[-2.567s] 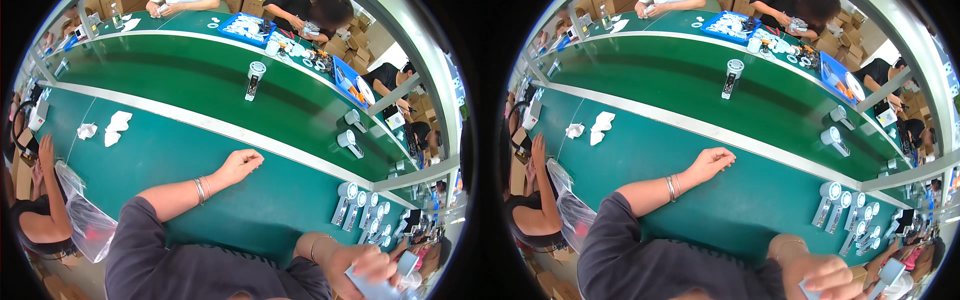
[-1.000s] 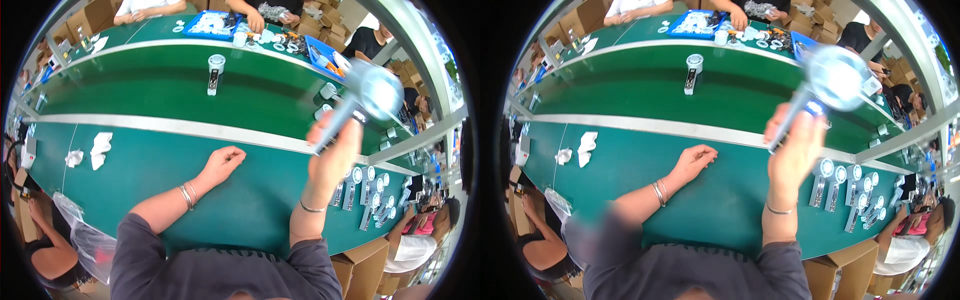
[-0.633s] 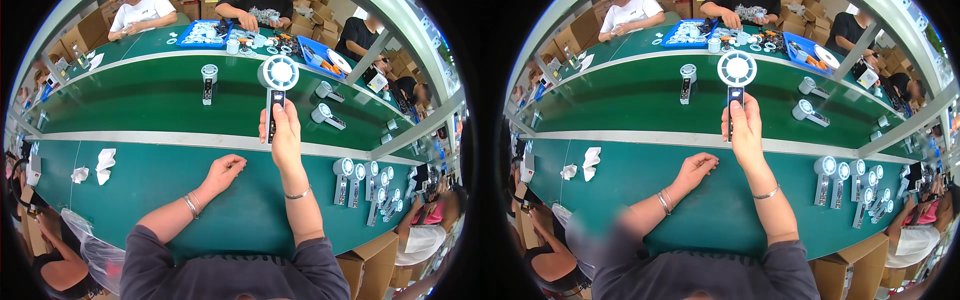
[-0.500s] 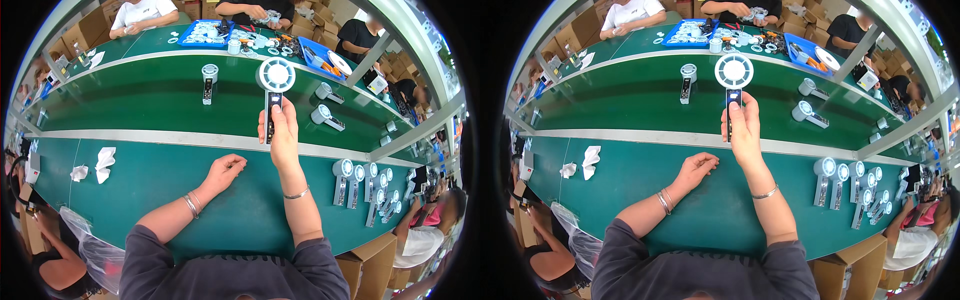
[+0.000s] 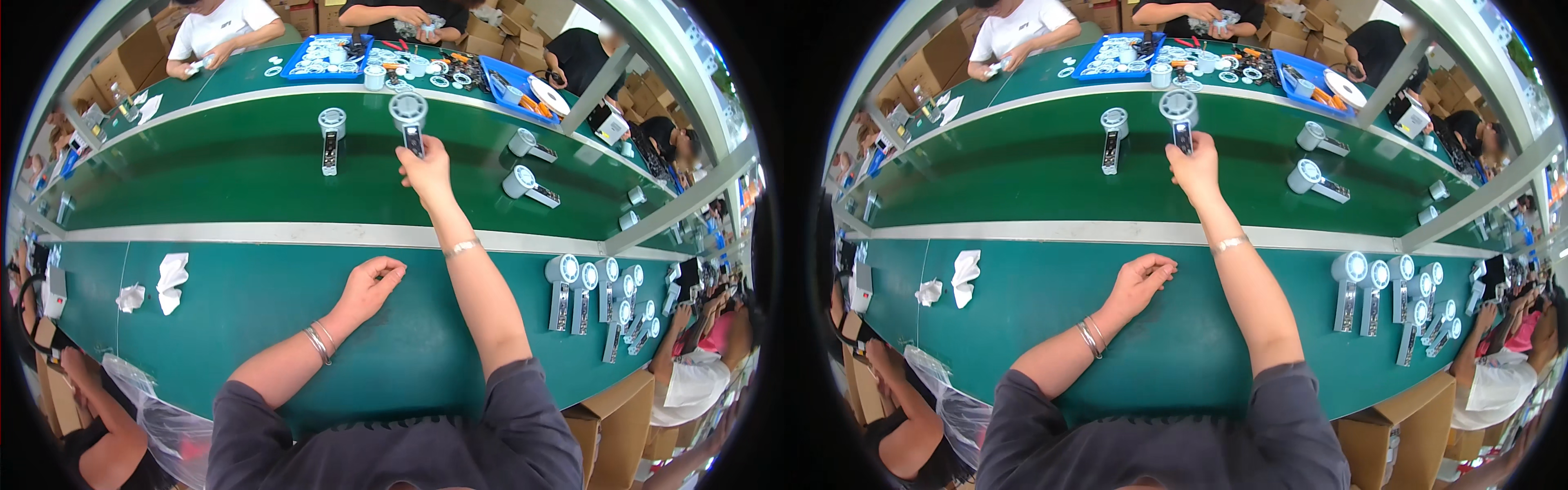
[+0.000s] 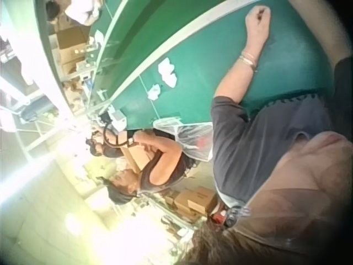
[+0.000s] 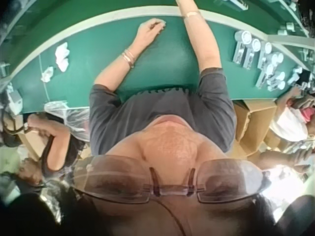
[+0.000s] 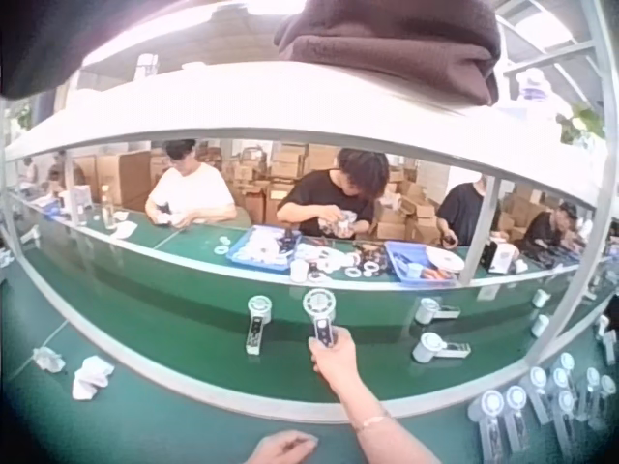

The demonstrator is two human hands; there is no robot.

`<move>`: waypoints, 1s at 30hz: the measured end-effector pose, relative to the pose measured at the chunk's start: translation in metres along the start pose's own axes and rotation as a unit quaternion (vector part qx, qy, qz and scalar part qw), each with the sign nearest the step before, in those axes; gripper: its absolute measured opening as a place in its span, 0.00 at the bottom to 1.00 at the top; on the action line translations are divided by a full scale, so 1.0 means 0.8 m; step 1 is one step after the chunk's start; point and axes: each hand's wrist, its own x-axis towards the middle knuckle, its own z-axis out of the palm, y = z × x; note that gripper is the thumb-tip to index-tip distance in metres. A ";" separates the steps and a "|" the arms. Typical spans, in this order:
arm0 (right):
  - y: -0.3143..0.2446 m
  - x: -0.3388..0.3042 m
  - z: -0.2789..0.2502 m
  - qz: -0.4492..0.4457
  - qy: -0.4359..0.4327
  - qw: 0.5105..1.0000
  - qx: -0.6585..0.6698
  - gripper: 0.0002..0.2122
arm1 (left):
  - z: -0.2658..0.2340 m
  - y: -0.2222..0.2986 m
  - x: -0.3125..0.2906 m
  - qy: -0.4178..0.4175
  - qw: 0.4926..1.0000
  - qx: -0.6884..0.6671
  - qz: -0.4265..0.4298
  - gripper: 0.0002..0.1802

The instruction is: The person assembles small handheld fans on a green workbench. They pick up fan bodies and circular heads, attach them together, and place the completed units in a row. The process is repeated for multiple units throughout the clip.

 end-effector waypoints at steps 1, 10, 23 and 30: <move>0.014 0.023 0.005 -0.007 0.010 1.000 -0.010 0.17 | 0.001 0.001 0.001 0.000 1.000 0.005 0.008 0.11; 0.088 0.106 0.024 -0.006 -0.001 0.846 -0.533 0.20 | 0.004 0.014 -0.001 0.005 0.999 -0.026 -0.039 0.10; 0.011 0.124 -0.364 0.129 -0.160 0.653 -0.729 0.14 | 0.011 0.009 0.001 0.008 1.000 0.002 -0.009 0.09; -0.001 0.035 -0.273 0.219 -0.179 0.815 -0.505 0.18 | 0.010 0.024 0.000 -0.010 0.997 -0.035 -0.062 0.14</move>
